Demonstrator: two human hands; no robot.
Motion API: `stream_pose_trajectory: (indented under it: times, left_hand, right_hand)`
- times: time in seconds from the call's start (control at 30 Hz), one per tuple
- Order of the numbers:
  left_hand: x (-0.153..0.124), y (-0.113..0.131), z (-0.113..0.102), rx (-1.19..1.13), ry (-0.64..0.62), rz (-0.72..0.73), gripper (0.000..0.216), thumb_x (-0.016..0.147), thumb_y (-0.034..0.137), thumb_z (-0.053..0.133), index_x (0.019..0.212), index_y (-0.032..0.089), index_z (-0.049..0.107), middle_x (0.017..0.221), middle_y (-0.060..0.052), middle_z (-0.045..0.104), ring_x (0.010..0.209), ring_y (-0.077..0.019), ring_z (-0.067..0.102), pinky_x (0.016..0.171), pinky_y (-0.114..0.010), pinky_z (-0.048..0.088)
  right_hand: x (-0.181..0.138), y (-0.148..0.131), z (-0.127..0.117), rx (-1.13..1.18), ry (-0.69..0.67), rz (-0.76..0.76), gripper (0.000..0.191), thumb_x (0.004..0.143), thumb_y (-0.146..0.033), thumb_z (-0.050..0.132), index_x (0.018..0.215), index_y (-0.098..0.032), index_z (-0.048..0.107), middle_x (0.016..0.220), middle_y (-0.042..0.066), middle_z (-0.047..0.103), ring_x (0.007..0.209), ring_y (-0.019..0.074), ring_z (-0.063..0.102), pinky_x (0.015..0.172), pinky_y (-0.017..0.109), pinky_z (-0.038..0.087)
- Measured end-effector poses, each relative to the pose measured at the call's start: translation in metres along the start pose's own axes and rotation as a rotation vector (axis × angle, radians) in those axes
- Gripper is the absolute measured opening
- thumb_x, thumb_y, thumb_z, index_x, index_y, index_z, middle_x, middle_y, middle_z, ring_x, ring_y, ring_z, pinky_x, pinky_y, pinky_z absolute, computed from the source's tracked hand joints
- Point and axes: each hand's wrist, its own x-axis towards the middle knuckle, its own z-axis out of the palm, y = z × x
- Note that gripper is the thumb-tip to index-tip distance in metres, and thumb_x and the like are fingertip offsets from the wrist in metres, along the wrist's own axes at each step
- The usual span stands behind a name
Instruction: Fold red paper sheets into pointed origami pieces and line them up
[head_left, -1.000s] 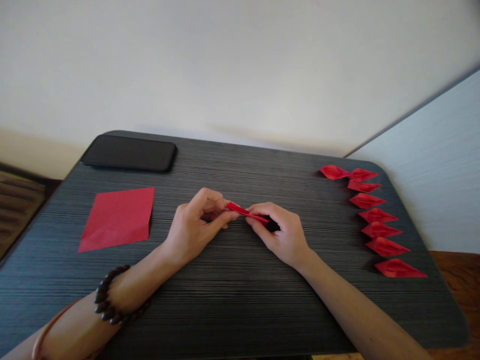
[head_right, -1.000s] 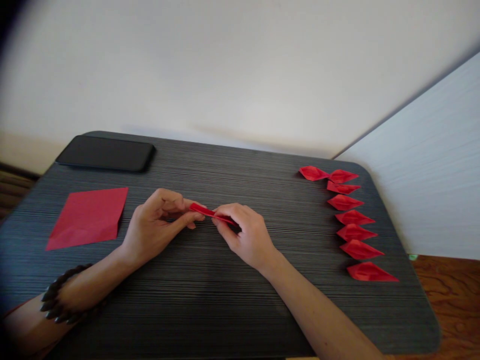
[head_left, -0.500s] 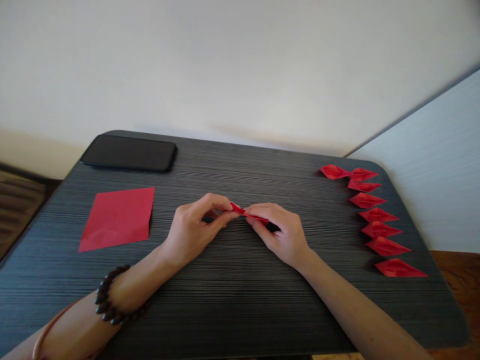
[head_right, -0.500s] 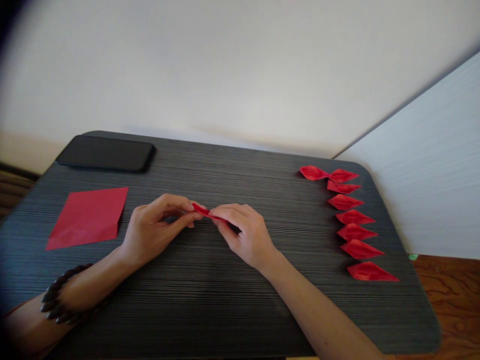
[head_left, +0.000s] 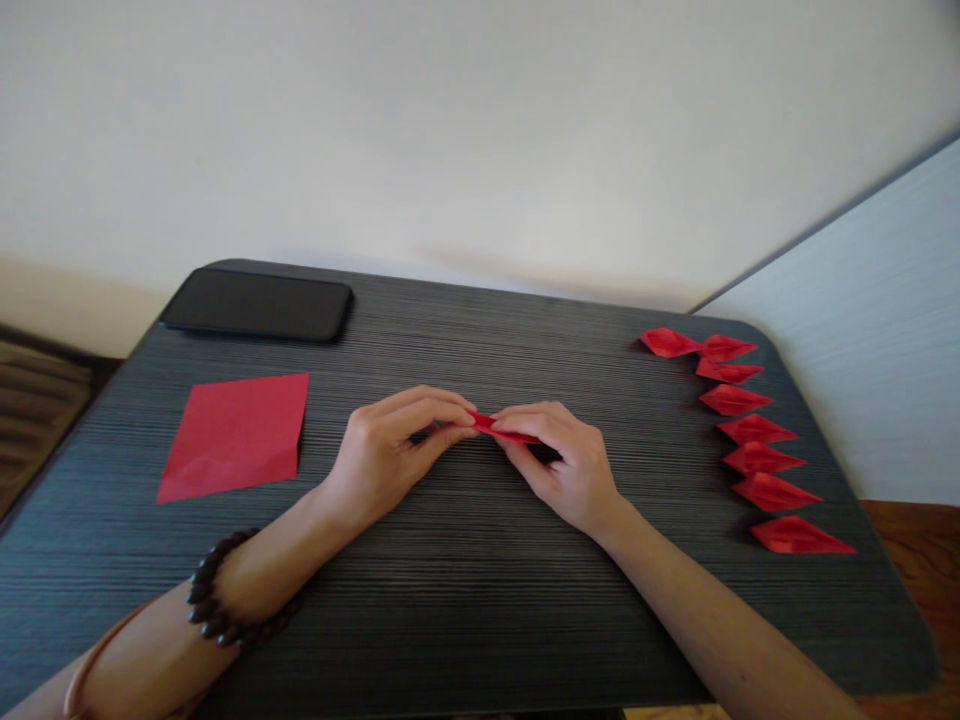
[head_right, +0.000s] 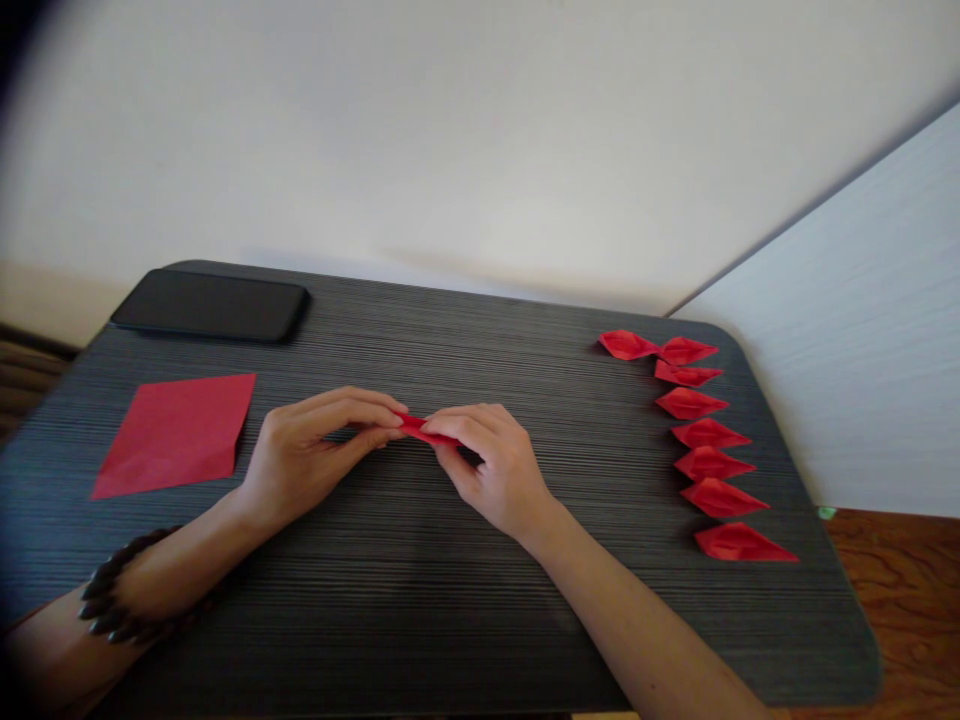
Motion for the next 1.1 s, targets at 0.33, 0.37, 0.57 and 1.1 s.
stream_pose_trajectory:
  times: [0.33, 0.37, 0.57, 1.1]
  left_hand:
    - [-0.0058, -0.0059, 0.0039, -0.009, 0.045, -0.048, 0.003, 0.082, 0.019, 0.063, 0.085, 0.02, 0.064, 0.089, 0.0, 0.071, 0.08, -0.0128, 0.067, 0.071, -0.022, 0.054]
    - [-0.0054, -0.0054, 0.0033, 0.005, 0.043, -0.038, 0.003, 0.083, 0.019, 0.063, 0.085, 0.02, 0.065, 0.088, 0.0, 0.071, 0.079, -0.0125, 0.067, 0.071, -0.022, 0.054]
    - [-0.0023, -0.0021, -0.0001, 0.063, 0.055, 0.092, 0.006, 0.082, 0.015, 0.063, 0.087, 0.018, 0.065, 0.087, 0.0, 0.071, 0.081, -0.0114, 0.066, 0.076, -0.022, 0.053]
    - [-0.0017, -0.0026, 0.0008, -0.035, 0.052, -0.101, 0.003, 0.082, 0.022, 0.064, 0.081, 0.02, 0.067, 0.084, 0.001, 0.072, 0.079, -0.0139, 0.068, 0.073, -0.024, 0.055]
  right_hand:
    - [0.0006, 0.0001, 0.0009, -0.001, 0.025, -0.029, 0.015, 0.086, -0.013, 0.057, 0.097, -0.022, 0.062, 0.094, 0.002, 0.071, 0.087, 0.0141, 0.065, 0.078, 0.031, 0.05]
    - [0.0005, 0.0001, 0.001, -0.002, 0.027, -0.03, 0.015, 0.086, -0.013, 0.058, 0.096, -0.022, 0.062, 0.094, 0.002, 0.071, 0.087, 0.0141, 0.065, 0.078, 0.031, 0.05]
    - [-0.0007, 0.0008, 0.0011, 0.001, 0.033, -0.048, 0.015, 0.086, -0.013, 0.058, 0.097, -0.023, 0.062, 0.095, 0.001, 0.071, 0.087, 0.0137, 0.066, 0.078, 0.031, 0.05]
    - [-0.0005, -0.0021, 0.0017, -0.073, 0.035, 0.022, 0.011, 0.084, -0.02, 0.061, 0.095, -0.019, 0.062, 0.084, 0.001, 0.07, 0.074, 0.0123, 0.062, 0.071, 0.026, 0.048]
